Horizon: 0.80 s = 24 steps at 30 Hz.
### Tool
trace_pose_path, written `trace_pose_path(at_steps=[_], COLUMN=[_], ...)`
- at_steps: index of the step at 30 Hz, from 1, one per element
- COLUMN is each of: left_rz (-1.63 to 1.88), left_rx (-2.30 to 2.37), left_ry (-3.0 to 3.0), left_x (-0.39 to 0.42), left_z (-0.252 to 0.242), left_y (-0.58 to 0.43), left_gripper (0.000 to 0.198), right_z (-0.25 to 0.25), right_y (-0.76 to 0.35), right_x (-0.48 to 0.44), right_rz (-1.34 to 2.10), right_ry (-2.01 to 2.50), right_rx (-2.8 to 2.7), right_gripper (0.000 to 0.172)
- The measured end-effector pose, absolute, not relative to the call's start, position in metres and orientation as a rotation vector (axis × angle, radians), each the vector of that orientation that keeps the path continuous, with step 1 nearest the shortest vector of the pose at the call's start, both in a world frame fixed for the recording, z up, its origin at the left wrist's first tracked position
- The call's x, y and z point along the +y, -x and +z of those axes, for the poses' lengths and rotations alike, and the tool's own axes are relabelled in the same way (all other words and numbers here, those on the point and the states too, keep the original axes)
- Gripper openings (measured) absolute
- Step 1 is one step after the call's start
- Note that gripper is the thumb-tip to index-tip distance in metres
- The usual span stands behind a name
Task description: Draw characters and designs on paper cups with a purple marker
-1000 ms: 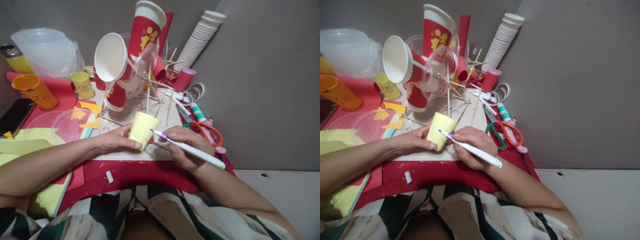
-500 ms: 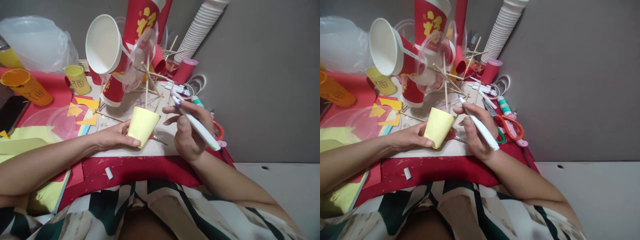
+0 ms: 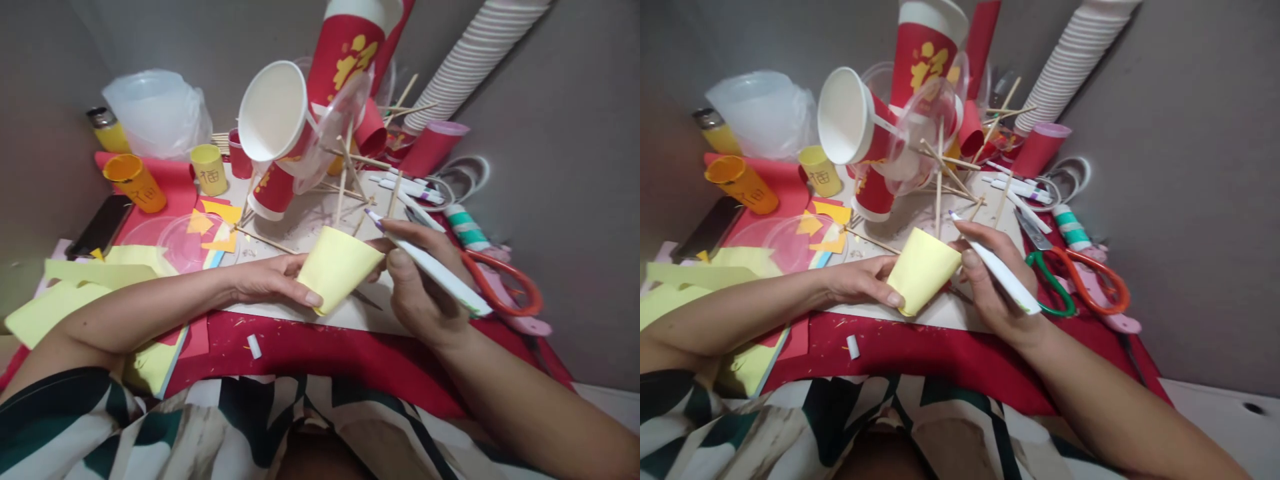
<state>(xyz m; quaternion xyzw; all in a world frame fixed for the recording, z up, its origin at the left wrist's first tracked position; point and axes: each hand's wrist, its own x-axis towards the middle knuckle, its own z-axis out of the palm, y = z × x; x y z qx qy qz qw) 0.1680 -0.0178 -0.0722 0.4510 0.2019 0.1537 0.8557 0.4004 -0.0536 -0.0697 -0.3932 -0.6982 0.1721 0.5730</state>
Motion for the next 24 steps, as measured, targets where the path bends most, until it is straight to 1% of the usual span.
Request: trace_pose_path(at_steps=[3, 6, 10, 13, 20, 24], left_rz=[0.310, 0.299, 0.283, 0.287, 0.293, 0.298], left_rx=[0.435, 0.448, 0.468, 0.490, 0.497, 0.490], left_ry=[-0.933, -0.924, -0.918, -0.914, -0.983, -0.980], left_x=[-0.0178, -0.0185, -0.0193, -0.0200, -0.0230, -0.0234], left_z=[-0.0748, -0.0768, -0.0787, -0.0787, -0.0783, -0.0783], left_y=[-0.1673, -0.1671, -0.1669, -0.1666, -0.1671, -0.1682], left_gripper=[0.069, 0.068, 0.077, 0.084, 0.095, 0.089], right_z=[-0.0674, -0.0675, -0.0696, -0.0700, -0.0720, -0.0709], right_y=[-0.3990, -0.4009, -0.4046, -0.4054, -0.4042, -0.4030], right_x=[-0.0558, -0.0582, -0.0593, -0.0590, -0.0597, -0.0614], right_rz=[0.273, 0.118, -0.002, -0.088, -0.132, -0.071], right_ry=[0.882, 0.890, 0.891, 0.905, 0.936, 0.926], right_rx=[-1.687, -1.761, -1.837, -1.870, -1.921, -1.919], right_gripper=[0.030, 0.034, 0.038, 0.037, 0.037, 0.038])
